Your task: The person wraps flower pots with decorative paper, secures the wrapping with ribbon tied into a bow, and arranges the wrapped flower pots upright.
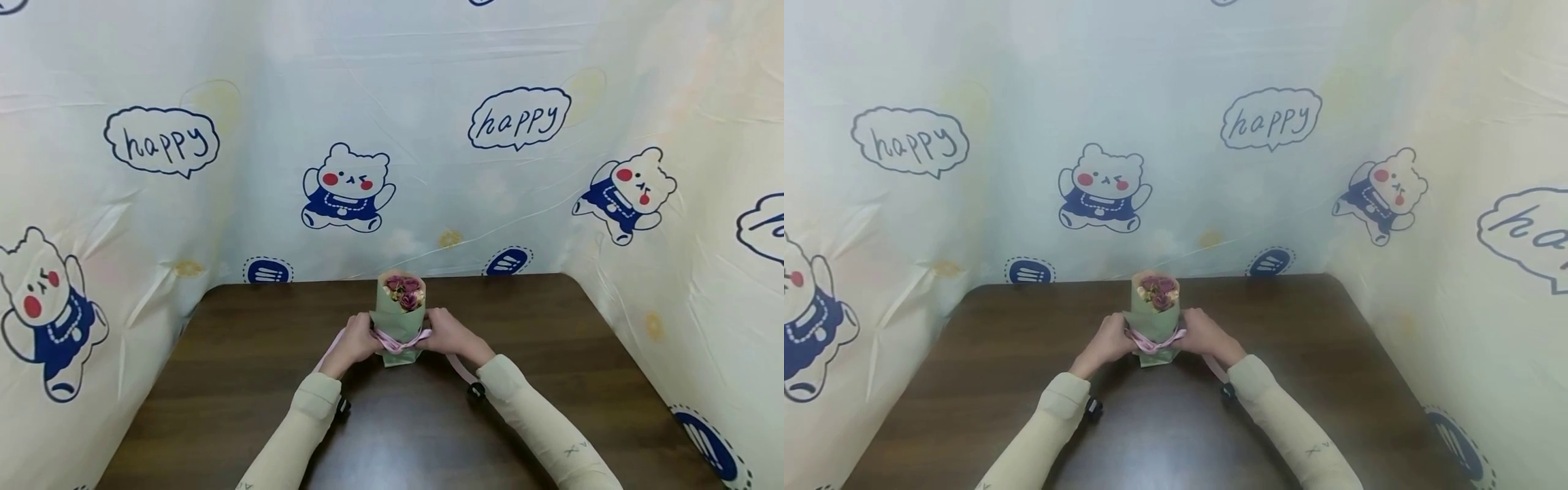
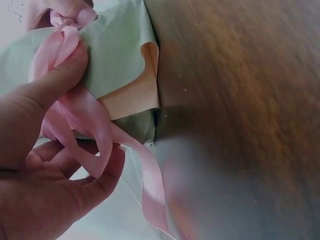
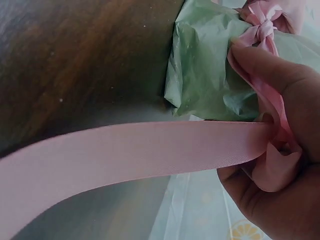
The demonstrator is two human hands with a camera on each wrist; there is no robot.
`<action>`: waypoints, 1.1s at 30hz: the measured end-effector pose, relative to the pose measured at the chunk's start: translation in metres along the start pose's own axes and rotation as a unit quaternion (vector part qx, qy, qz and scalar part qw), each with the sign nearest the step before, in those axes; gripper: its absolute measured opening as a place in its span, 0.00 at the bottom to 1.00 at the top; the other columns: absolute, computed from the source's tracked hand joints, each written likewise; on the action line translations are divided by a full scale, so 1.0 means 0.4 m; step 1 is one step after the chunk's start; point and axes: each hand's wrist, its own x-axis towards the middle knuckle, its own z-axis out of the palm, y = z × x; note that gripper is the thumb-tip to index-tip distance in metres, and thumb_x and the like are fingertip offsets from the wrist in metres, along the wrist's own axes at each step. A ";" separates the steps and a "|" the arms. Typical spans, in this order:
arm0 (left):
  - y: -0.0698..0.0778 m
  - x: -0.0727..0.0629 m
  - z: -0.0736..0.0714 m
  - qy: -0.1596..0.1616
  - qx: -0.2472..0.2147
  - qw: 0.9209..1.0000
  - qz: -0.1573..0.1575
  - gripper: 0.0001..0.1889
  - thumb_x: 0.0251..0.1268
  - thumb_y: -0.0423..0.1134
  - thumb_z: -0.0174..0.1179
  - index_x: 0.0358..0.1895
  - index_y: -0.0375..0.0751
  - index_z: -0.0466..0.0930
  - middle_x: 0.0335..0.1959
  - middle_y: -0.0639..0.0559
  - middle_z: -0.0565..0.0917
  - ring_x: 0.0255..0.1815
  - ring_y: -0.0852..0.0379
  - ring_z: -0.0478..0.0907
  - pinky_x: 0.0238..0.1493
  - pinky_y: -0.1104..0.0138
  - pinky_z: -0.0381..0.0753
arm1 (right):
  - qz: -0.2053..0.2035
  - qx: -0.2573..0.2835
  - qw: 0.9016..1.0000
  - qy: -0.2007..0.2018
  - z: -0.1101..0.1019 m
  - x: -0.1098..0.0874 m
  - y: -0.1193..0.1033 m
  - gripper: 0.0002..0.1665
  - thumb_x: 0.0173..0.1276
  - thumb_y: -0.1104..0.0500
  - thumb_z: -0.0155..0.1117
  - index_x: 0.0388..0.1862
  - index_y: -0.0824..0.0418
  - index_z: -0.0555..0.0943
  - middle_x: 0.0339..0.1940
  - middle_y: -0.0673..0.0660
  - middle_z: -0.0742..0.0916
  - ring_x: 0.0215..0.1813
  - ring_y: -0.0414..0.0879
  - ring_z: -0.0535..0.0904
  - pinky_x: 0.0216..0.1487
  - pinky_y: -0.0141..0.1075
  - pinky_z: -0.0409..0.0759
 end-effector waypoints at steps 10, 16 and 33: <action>-0.011 0.000 -0.004 0.005 -0.007 1.000 0.011 0.11 0.48 0.29 0.71 0.29 0.40 0.77 0.19 0.55 0.71 0.21 0.58 0.67 0.25 0.67 0.70 | 0.006 -0.003 1.000 -0.004 -0.002 0.005 -0.010 0.27 0.59 0.57 0.78 0.56 0.64 0.82 0.49 0.58 0.89 0.45 0.46 0.85 0.44 0.39 0.84; -0.035 -0.012 -0.017 -0.025 0.000 0.999 0.046 0.16 0.55 0.39 0.74 0.44 0.41 0.80 0.29 0.53 0.82 0.27 0.60 0.76 0.29 0.67 0.75 | -0.004 -0.014 1.000 -0.009 -0.004 0.002 -0.006 0.27 0.59 0.56 0.77 0.56 0.63 0.80 0.46 0.55 0.88 0.40 0.44 0.82 0.41 0.38 0.81; -0.086 -0.061 -0.132 -0.107 -0.016 0.994 0.033 0.44 0.60 0.52 0.73 0.76 0.36 0.66 0.68 0.39 0.77 0.71 0.40 0.71 0.69 0.43 0.70 | -0.018 0.027 0.998 -0.046 -0.034 -0.030 0.008 0.45 0.61 0.50 0.79 0.73 0.62 0.70 0.54 0.57 0.85 0.39 0.45 0.82 0.41 0.34 0.83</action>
